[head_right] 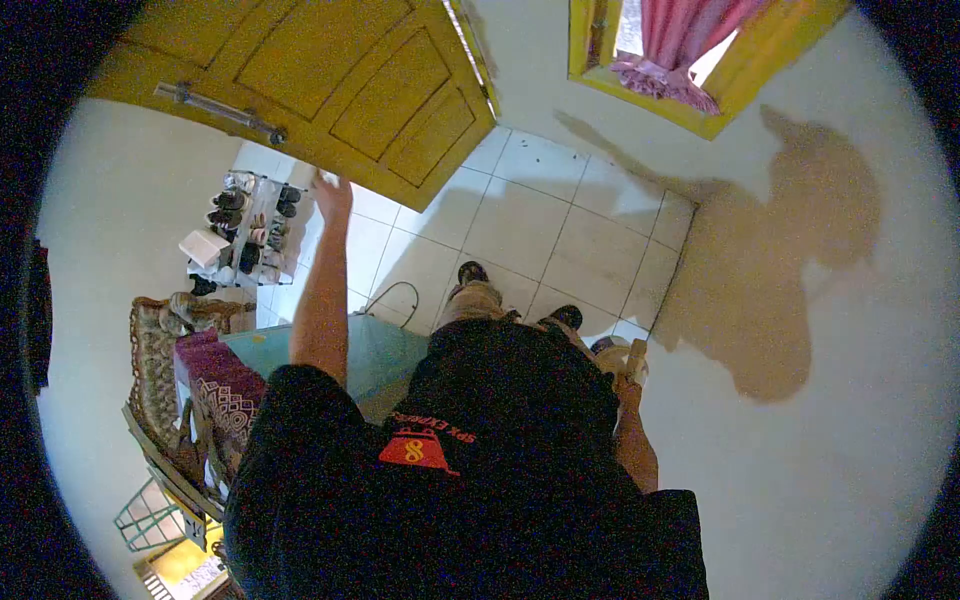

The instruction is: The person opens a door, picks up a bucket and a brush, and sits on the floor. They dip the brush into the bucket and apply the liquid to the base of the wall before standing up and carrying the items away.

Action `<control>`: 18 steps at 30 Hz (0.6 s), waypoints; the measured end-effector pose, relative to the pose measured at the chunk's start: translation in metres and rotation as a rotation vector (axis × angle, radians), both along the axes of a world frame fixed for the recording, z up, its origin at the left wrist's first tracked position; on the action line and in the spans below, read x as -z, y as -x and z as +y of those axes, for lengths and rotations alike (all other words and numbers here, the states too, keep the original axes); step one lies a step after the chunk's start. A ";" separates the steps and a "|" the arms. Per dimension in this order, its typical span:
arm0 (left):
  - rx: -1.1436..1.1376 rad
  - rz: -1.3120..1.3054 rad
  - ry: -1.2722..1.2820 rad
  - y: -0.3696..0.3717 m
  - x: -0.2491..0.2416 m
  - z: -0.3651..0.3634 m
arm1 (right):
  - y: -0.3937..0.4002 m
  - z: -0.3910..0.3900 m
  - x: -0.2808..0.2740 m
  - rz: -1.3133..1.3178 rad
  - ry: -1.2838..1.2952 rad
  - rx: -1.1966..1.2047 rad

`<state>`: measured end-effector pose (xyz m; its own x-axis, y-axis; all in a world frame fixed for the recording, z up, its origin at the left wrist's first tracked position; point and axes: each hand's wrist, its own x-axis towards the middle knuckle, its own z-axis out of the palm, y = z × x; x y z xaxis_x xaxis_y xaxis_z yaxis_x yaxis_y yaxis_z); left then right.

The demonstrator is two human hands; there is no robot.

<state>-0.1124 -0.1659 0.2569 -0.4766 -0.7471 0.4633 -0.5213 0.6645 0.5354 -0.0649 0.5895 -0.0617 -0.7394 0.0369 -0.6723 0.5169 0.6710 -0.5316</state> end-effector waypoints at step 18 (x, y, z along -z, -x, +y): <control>-0.248 0.016 0.507 0.087 -0.097 -0.157 | 0.014 -0.192 -0.124 -0.097 0.118 0.175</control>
